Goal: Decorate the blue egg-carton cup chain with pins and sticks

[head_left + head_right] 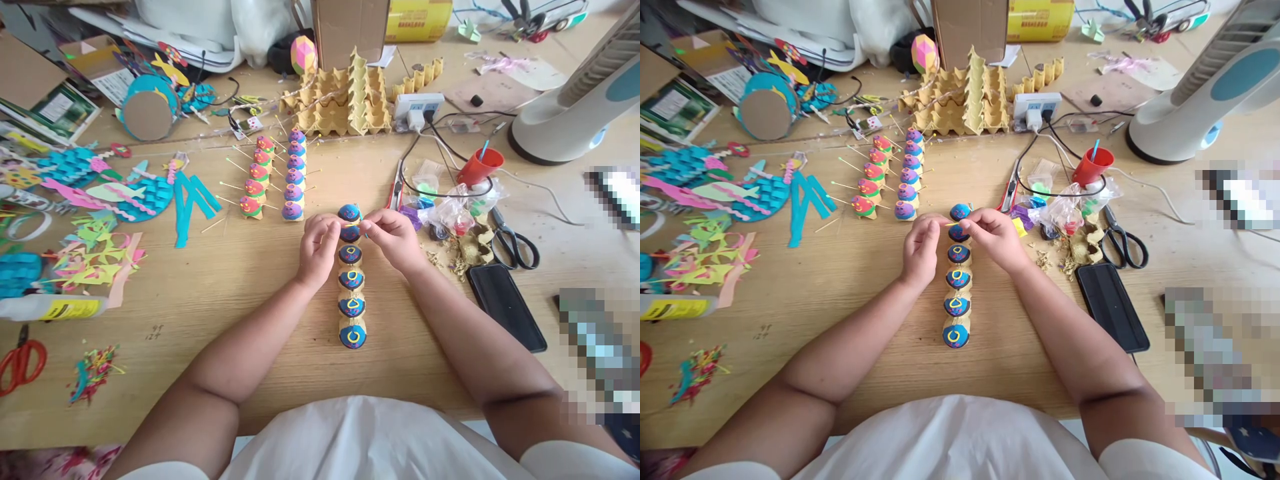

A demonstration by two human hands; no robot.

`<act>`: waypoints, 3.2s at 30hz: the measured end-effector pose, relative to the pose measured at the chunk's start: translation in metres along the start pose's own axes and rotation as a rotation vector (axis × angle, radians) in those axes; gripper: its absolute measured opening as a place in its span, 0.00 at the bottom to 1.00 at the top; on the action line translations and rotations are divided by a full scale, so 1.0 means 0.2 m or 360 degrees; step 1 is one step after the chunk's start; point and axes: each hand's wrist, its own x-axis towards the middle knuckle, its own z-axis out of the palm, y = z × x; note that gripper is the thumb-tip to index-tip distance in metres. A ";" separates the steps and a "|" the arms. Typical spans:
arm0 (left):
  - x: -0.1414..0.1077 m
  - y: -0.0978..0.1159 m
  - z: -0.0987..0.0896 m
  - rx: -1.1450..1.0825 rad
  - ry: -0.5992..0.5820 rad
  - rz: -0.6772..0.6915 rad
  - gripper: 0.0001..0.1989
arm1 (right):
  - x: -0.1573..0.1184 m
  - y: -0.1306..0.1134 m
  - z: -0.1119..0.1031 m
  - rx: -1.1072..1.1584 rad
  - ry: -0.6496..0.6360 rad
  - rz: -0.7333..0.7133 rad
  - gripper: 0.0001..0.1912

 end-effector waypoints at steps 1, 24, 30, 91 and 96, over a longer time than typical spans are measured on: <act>0.00 0.00 0.00 0.0006 -0.0008 0.0003 0.16 | 0.00 0.00 0.00 0.0007 0.0004 0.0001 0.25; 0.00 -0.06 0.01 -0.0150 0.0113 -0.0173 0.13 | 0.00 0.02 0.00 0.0088 -0.0005 0.0178 0.27; 0.00 -0.05 0.02 -0.0130 0.0102 -0.0181 0.15 | 0.01 0.03 0.01 0.0043 0.0008 0.0136 0.27; 0.03 -0.04 0.03 -0.0160 0.0154 -0.0432 0.27 | 0.01 0.05 -0.04 -0.0734 0.0139 -0.0193 0.33; 0.03 -0.03 0.03 -0.0161 0.0185 -0.0404 0.27 | 0.02 0.07 -0.05 -0.0633 0.0026 -0.0192 0.30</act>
